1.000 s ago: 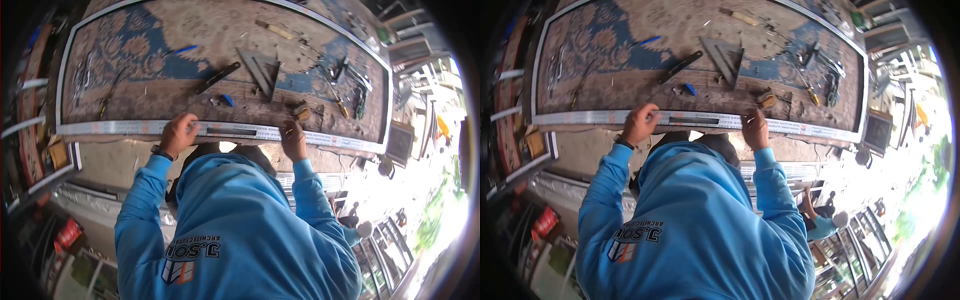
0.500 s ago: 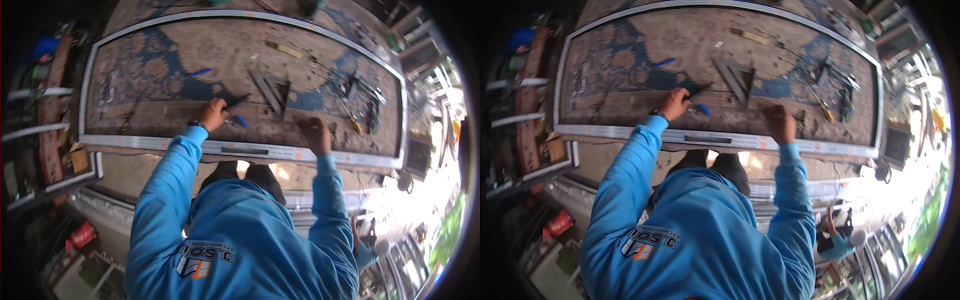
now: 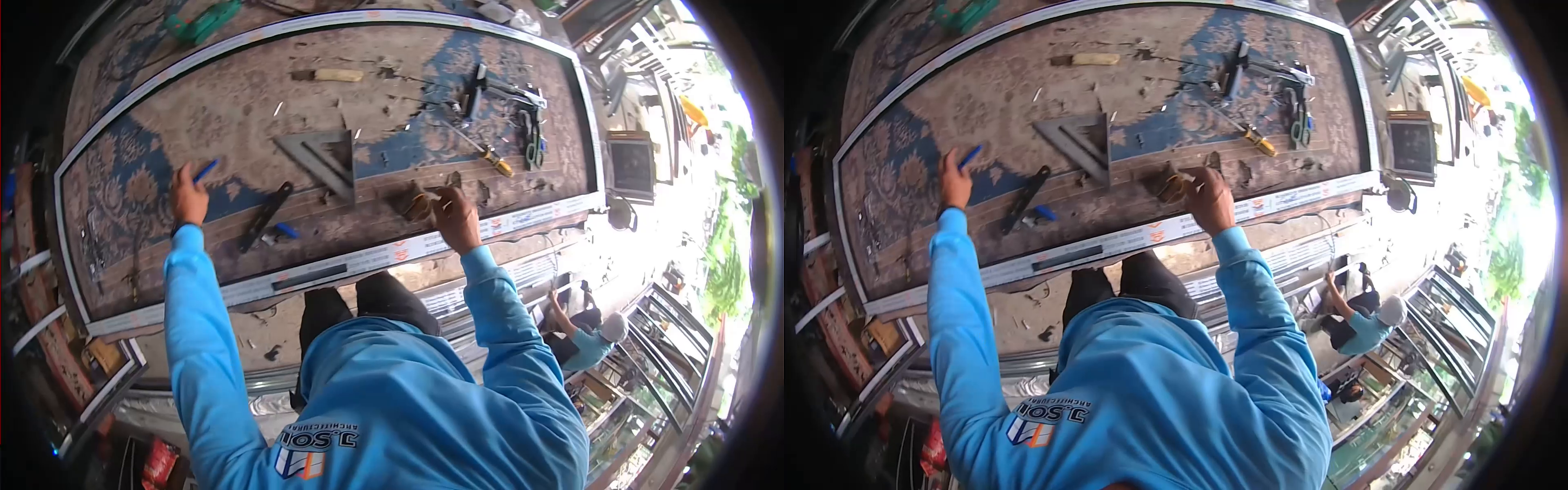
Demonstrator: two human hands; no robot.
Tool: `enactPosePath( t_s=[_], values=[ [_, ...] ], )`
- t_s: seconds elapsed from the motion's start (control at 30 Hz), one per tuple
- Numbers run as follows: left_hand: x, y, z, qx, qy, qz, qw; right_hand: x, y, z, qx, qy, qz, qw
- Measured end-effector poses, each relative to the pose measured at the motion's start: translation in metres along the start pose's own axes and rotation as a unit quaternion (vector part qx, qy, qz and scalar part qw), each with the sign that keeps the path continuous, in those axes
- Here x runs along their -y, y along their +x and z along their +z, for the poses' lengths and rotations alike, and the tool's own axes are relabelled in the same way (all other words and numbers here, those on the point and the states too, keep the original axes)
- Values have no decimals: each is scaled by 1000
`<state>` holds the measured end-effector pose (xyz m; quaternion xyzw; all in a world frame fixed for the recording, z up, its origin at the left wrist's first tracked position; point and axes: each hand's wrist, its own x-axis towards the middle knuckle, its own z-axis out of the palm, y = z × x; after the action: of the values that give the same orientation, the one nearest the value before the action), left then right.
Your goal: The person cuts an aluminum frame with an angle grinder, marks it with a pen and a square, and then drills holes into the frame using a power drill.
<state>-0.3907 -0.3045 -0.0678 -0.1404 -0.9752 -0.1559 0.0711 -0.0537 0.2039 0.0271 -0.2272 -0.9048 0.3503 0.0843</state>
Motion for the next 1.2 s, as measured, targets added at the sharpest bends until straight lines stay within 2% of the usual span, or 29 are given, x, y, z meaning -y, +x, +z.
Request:
enactPosePath(
  t_s=[0.07,0.13,0.2,0.27,0.3,0.33,0.37,0.4,0.43,0.47,0.5,0.53,0.57,0.6,0.63,0.67,0.7,0.73,0.77,0.8,0.83,0.87,0.93,0.97,1.0,1.03,1.07,1.13,1.2],
  values=[
    [-8,-24,-16,54,-51,-119,990,-59,25,-10,-78,-2,17,997],
    [-14,-50,-40,38,-74,-116,990,-98,52,-26,-97,-99,44,989],
    [-8,-82,-55,40,-87,-118,988,-107,74,-35,-77,-111,65,989],
    [2,-124,-70,48,-92,-124,987,-110,80,-34,-2,-81,-46,996],
    [6,-141,-76,49,-95,-125,986,-85,77,-40,127,-28,-24,991],
    [5,-150,-83,42,-101,-126,986,-87,68,-33,175,-84,-38,980],
    [4,-162,-93,64,-69,-144,985,-90,56,-31,164,-146,-90,971],
    [19,-174,-83,66,-102,-148,982,-88,50,-26,156,-204,-146,955],
    [46,-199,-72,58,-123,-160,978,-179,40,2,173,-189,-103,961],
    [63,-218,-55,1,-111,-105,988,-148,39,-14,187,-257,-50,947],
    [84,-240,-45,-2,-261,-215,941,-130,46,-23,269,-331,38,904],
    [53,-231,-83,8,-238,-213,948,-220,33,-12,99,-303,-203,926],
    [41,-221,-114,0,-62,-170,984,-216,44,-17,93,-235,-190,949],
    [57,-223,-122,-21,-27,-197,980,-207,57,-22,85,-164,-178,966],
    [77,-225,-133,-27,3,-220,975,-213,57,-22,6,24,-10,1000],
    [95,-225,-139,-27,17,-236,971,-208,57,-42,19,-23,-68,997],
    [115,-213,-142,6,55,-271,961,-193,55,-38,-48,37,-38,997],
    [132,-205,-145,40,88,-304,948,-186,46,-43,-53,112,-15,992],
    [152,-194,-148,72,121,-333,932,-175,41,-51,-36,109,67,991],
    [175,-184,-147,72,147,-324,932,-164,29,-58,-21,102,153,983],
    [199,-177,-140,79,167,-311,932,-140,11,-46,-42,166,115,978],
    [223,-171,-128,65,154,-304,938,-184,-8,-48,35,276,121,953],
    [244,-148,-117,158,163,-342,912,-63,-56,-37,41,326,247,912],
    [279,-148,-97,148,151,-269,940,-3,-76,-26,50,335,291,895],
    [271,-134,-103,172,125,-291,933,46,-90,-11,62,335,305,889],
    [309,-138,-90,149,100,-253,950,88,-93,5,98,328,312,886],
    [303,-136,-98,148,122,-220,956,111,-101,24,121,302,262,908],
    [285,-142,-119,59,97,-48,992,138,-116,54,137,232,214,939],
    [200,-136,-185,132,-147,-167,966,159,-128,77,98,173,174,964]
  ],
)
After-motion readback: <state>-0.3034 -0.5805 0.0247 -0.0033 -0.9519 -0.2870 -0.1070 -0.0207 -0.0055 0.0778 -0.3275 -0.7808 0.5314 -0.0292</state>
